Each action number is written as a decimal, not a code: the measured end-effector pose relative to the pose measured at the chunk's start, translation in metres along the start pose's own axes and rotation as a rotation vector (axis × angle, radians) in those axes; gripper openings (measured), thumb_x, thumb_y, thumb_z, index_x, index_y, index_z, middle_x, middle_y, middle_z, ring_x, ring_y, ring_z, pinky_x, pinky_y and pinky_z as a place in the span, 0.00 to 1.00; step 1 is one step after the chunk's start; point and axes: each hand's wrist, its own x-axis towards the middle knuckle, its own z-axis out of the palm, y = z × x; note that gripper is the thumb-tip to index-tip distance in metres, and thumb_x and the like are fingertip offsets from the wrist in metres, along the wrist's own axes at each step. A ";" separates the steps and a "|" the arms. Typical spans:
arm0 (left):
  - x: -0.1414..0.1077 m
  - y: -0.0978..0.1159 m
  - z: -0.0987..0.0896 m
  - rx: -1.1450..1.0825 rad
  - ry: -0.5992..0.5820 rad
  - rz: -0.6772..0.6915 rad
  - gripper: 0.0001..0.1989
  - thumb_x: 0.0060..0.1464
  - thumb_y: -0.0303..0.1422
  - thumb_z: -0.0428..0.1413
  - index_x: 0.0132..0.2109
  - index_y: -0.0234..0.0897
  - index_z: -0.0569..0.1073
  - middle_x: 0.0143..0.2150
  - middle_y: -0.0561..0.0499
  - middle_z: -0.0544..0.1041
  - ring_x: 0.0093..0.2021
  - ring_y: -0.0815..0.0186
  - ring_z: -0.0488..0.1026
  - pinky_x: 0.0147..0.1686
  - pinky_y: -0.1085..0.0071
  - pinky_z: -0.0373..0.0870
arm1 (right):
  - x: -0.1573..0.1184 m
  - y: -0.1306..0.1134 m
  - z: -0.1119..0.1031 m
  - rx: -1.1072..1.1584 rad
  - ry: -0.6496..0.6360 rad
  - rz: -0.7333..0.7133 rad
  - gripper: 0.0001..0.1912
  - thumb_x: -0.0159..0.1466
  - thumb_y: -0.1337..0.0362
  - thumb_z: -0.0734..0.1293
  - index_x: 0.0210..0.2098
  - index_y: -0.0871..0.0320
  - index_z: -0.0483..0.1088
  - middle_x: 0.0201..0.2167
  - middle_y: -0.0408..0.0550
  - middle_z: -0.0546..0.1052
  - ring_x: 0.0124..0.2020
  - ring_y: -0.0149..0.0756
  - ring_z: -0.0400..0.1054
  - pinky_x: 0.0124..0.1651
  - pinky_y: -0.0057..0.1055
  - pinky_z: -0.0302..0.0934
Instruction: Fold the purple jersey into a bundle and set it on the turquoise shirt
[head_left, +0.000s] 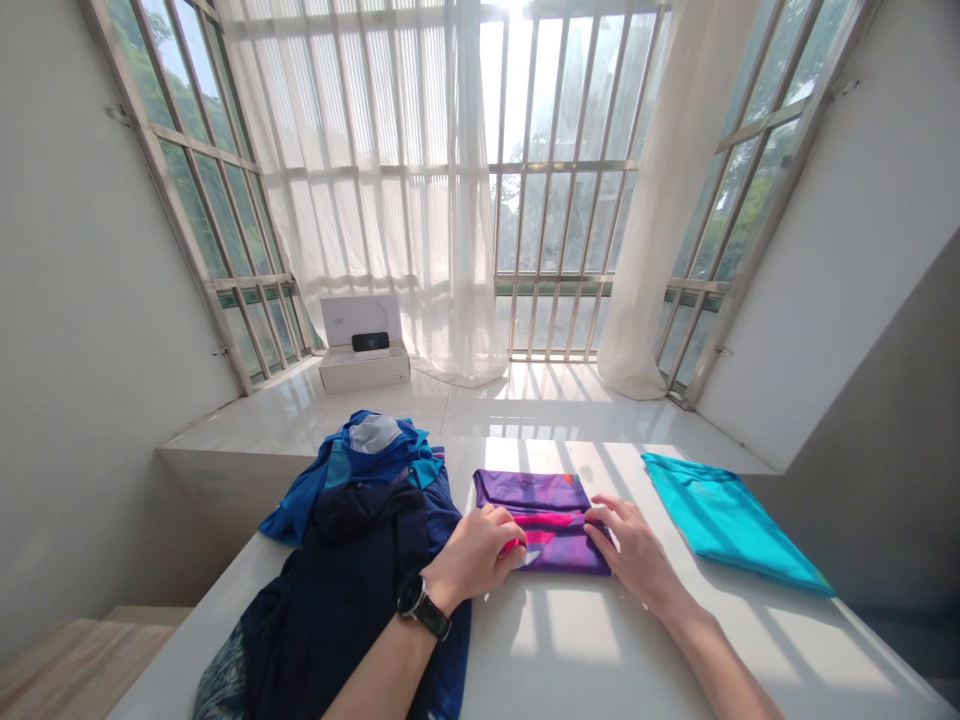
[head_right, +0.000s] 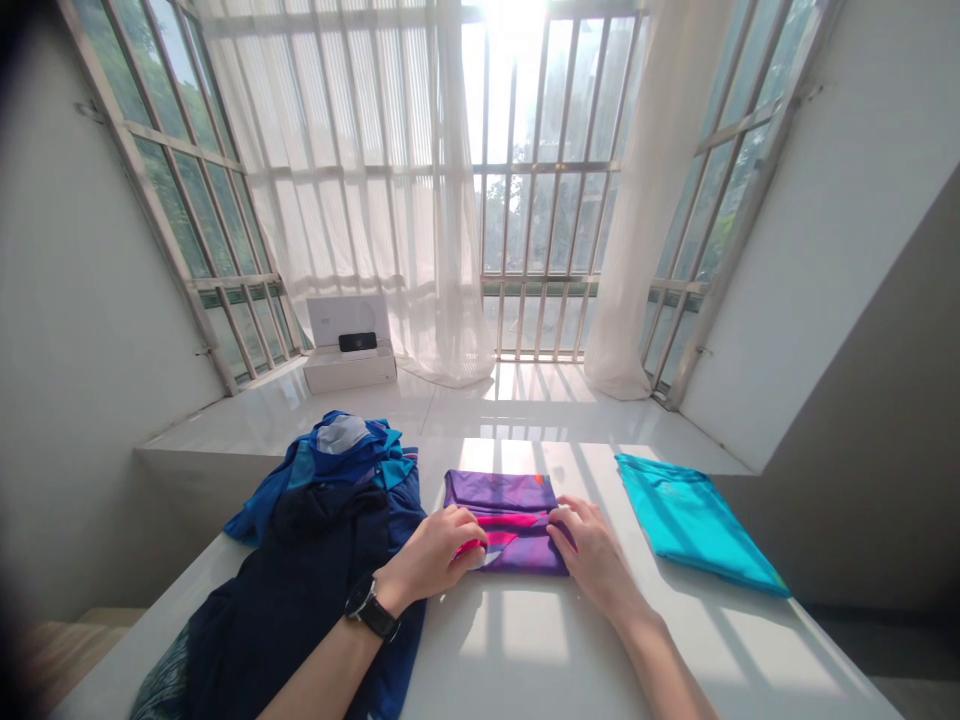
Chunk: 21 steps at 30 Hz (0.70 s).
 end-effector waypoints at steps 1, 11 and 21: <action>0.000 0.001 0.000 0.002 -0.027 0.032 0.07 0.66 0.34 0.55 0.45 0.43 0.79 0.44 0.51 0.78 0.45 0.62 0.74 0.47 0.66 0.69 | 0.000 -0.001 0.000 0.012 -0.023 -0.013 0.13 0.70 0.55 0.60 0.41 0.50 0.75 0.55 0.52 0.75 0.58 0.49 0.67 0.60 0.47 0.63; -0.002 0.002 -0.005 0.135 -0.041 -0.112 0.14 0.65 0.26 0.51 0.48 0.45 0.79 0.50 0.48 0.77 0.55 0.56 0.69 0.58 0.57 0.63 | 0.002 -0.014 -0.024 0.191 -0.278 0.125 0.18 0.70 0.49 0.59 0.39 0.52 0.76 0.40 0.49 0.79 0.38 0.41 0.74 0.45 0.38 0.67; 0.000 0.015 0.002 -0.012 -0.023 -0.270 0.18 0.62 0.48 0.57 0.52 0.44 0.78 0.51 0.47 0.77 0.55 0.52 0.70 0.59 0.52 0.64 | -0.005 -0.046 -0.044 0.859 -0.950 0.208 0.30 0.59 0.41 0.69 0.50 0.57 0.74 0.45 0.54 0.80 0.30 0.37 0.76 0.26 0.27 0.63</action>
